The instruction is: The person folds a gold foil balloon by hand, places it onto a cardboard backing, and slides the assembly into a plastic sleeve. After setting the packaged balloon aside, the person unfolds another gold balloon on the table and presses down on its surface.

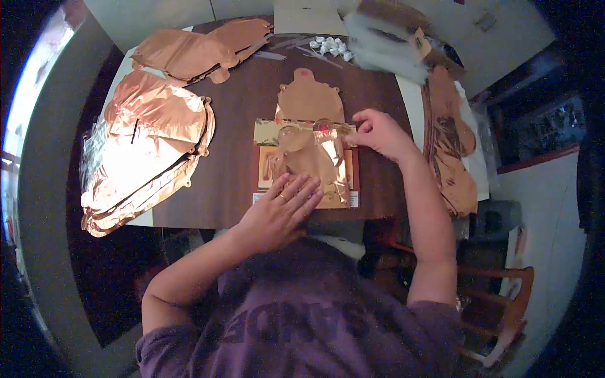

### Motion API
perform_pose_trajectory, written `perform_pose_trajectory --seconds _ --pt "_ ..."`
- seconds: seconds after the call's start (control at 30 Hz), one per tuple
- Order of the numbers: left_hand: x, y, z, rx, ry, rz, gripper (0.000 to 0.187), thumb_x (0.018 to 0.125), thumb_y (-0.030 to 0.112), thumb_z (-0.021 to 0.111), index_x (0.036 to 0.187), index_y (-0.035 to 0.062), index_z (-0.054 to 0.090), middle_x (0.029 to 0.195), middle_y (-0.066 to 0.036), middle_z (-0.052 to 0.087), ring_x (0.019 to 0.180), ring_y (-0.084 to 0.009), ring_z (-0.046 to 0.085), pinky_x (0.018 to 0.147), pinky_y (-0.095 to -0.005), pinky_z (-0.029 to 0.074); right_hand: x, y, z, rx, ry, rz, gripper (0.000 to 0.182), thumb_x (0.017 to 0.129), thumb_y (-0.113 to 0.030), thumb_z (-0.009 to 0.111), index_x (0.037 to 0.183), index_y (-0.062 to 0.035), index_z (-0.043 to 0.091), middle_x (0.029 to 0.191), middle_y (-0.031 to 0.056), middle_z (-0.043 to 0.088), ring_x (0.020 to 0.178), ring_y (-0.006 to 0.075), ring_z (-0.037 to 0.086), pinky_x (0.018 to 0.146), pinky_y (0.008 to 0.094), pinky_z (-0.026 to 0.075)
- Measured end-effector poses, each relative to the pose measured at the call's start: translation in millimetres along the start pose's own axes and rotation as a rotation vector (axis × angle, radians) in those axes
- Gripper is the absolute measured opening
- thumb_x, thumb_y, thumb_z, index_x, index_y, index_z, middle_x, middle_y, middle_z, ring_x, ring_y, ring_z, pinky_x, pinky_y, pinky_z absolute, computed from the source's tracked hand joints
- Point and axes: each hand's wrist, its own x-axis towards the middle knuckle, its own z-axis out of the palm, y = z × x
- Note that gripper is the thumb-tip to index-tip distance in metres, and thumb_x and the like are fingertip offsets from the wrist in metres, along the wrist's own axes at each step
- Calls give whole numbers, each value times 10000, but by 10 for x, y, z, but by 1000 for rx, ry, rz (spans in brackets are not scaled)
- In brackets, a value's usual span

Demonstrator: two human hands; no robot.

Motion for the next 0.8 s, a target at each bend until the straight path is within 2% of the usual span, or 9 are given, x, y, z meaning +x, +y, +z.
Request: perform_pose_trajectory --seconds 0.13,0.23,0.33,0.4,0.47,0.53,0.7,0.77,0.8 --pt "-20 -7 38 22 18 27 936 774 438 692 1494 17 268 1553 -138 301 1451 -310 253 1198 -496 139 214 -20 -208 47 -285 78 224 806 -196 759 890 -80 587 727 -37 576 582 44 489 493 226 386" --pt "-18 -30 32 56 15 50 952 768 443 696 1498 18 257 1557 -138 294 1452 -309 251 1201 -495 134 161 -28 -168 160 -362 71 193 840 -196 721 939 -70 615 743 -33 585 541 44 467 463 220 383" --pt "-16 -41 48 50 22 62 963 767 455 693 1502 20 249 1559 -142 287 1453 -308 248 1202 -494 132 71 -159 -251 11 -262 6 224 866 -205 690 1031 -65 629 789 -25 607 547 44 477 471 217 400" --pt "-8 -46 24 -7 15 59 969 769 458 689 1504 18 237 1565 -144 275 1457 -314 236 1203 -497 125 96 20 -420 133 196 -167 216 913 -152 624 1107 -59 644 861 25 674 664 101 586 531 259 462" --pt "-22 -26 -79 -100 -20 53 974 774 457 683 1507 13 220 1573 -146 256 1464 -327 215 1203 -502 111 -2 -79 -804 320 452 -167 195 922 -127 602 1099 -53 636 919 7 680 715 48 581 557 211 432" --pt "-41 -8 -130 -128 93 85 848 796 418 670 1466 32 322 1519 -135 345 1410 -318 311 1167 -475 210 -126 -146 -1048 607 479 -211 204 913 -162 615 1095 -72 633 913 -2 681 690 32 577 527 191 407" --pt "-485 163 -207 156 655 419 368 845 291 625 1182 144 620 1207 -46 567 1070 -184 531 849 -311 440 -509 -287 -722 404 142 -40 213 900 -211 625 1072 -87 644 828 -10 672 650 51 593 499 200 408" --pt "-529 277 -313 173 800 438 392 844 300 635 1204 147 608 1235 -55 562 1102 -210 533 866 -358 444 -598 -379 -338 271 -89 77 215 893 -211 627 1062 -80 650 819 18 679 683 84 626 539 222 449" --pt "-480 287 -413 63 674 331 395 844 307 638 1202 142 608 1241 -64 561 1123 -226 528 897 -377 436 -568 -288 -136 230 -172 103 220 887 -213 632 1057 -74 653 816 44 686 708 113 648 569 244 476"
